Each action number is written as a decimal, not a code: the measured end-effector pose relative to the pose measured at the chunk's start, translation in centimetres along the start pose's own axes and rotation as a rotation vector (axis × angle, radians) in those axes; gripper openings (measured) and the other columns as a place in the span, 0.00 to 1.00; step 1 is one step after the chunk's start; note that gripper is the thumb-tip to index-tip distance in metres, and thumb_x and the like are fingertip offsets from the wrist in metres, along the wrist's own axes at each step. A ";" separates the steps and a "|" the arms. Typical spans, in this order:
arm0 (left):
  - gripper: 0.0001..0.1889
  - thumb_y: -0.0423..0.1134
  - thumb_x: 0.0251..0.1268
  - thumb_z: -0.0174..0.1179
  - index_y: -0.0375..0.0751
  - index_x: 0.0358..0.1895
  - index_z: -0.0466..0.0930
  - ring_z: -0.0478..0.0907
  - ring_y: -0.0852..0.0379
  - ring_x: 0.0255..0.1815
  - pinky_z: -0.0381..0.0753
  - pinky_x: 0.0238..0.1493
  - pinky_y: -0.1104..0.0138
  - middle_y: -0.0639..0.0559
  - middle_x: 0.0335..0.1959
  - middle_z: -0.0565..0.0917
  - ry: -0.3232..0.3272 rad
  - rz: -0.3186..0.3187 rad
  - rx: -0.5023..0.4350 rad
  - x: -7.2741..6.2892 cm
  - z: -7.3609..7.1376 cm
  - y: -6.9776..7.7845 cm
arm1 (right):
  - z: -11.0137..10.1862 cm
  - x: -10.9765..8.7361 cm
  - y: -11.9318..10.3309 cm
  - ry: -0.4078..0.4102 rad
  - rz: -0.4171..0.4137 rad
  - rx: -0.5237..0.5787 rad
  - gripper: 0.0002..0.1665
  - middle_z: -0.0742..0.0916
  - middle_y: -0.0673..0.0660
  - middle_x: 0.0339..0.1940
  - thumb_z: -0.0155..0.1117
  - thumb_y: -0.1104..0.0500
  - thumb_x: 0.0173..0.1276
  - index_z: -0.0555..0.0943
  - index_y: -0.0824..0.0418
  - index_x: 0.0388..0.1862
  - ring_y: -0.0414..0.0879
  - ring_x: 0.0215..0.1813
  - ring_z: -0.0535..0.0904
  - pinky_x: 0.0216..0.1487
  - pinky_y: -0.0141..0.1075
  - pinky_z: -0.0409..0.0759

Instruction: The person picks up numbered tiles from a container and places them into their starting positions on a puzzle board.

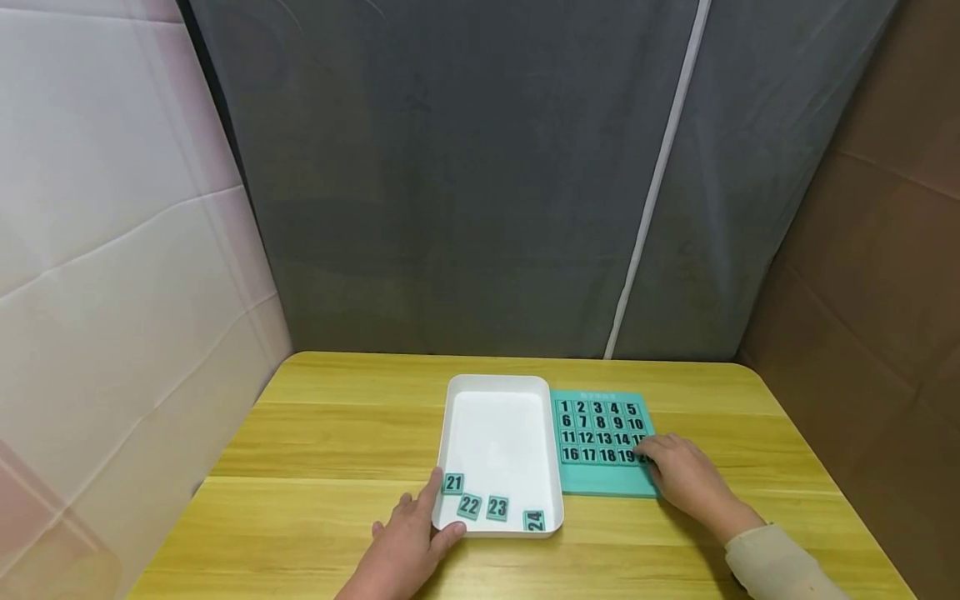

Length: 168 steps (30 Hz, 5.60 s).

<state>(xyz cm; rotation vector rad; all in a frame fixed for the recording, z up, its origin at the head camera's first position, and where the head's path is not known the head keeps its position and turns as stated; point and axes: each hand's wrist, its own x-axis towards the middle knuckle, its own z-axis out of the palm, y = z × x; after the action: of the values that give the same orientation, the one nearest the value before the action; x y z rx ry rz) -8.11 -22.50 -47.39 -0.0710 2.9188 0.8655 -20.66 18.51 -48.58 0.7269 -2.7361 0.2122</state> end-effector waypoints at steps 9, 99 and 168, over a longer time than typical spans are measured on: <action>0.47 0.60 0.72 0.67 0.44 0.86 0.58 0.65 0.20 0.79 0.61 0.65 0.16 0.26 0.73 0.77 -0.005 -0.003 -0.008 0.0 -0.1 0.0 | 0.0 0.0 0.3 0.003 -0.001 -0.003 0.12 0.93 0.57 0.49 0.75 0.70 0.66 0.89 0.58 0.47 0.55 0.51 0.88 0.55 0.53 0.88; 0.46 0.60 0.73 0.66 0.43 0.86 0.59 0.69 0.19 0.76 0.62 0.61 0.14 0.25 0.71 0.78 -0.024 0.006 0.001 0.2 0.1 -0.1 | 1.5 9.8 -21.5 -0.470 -0.285 -0.065 0.28 0.85 0.47 0.61 0.54 0.52 0.86 0.73 0.31 0.79 0.43 0.52 0.75 0.62 0.40 0.80; 0.48 0.59 0.71 0.68 0.41 0.85 0.58 0.65 0.18 0.77 0.60 0.64 0.15 0.24 0.72 0.76 -0.022 -0.010 -0.040 0.0 0.1 -0.1 | 0.8 9.7 -14.7 -0.286 -0.202 0.150 0.20 0.93 0.44 0.49 0.81 0.53 0.66 0.90 0.49 0.57 0.43 0.53 0.83 0.63 0.45 0.79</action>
<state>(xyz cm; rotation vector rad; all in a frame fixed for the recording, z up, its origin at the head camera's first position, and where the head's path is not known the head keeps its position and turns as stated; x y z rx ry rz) -8.13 -22.52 -47.55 -0.0780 2.8785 0.9170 -21.43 1.20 -45.22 1.1490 -2.9065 0.2902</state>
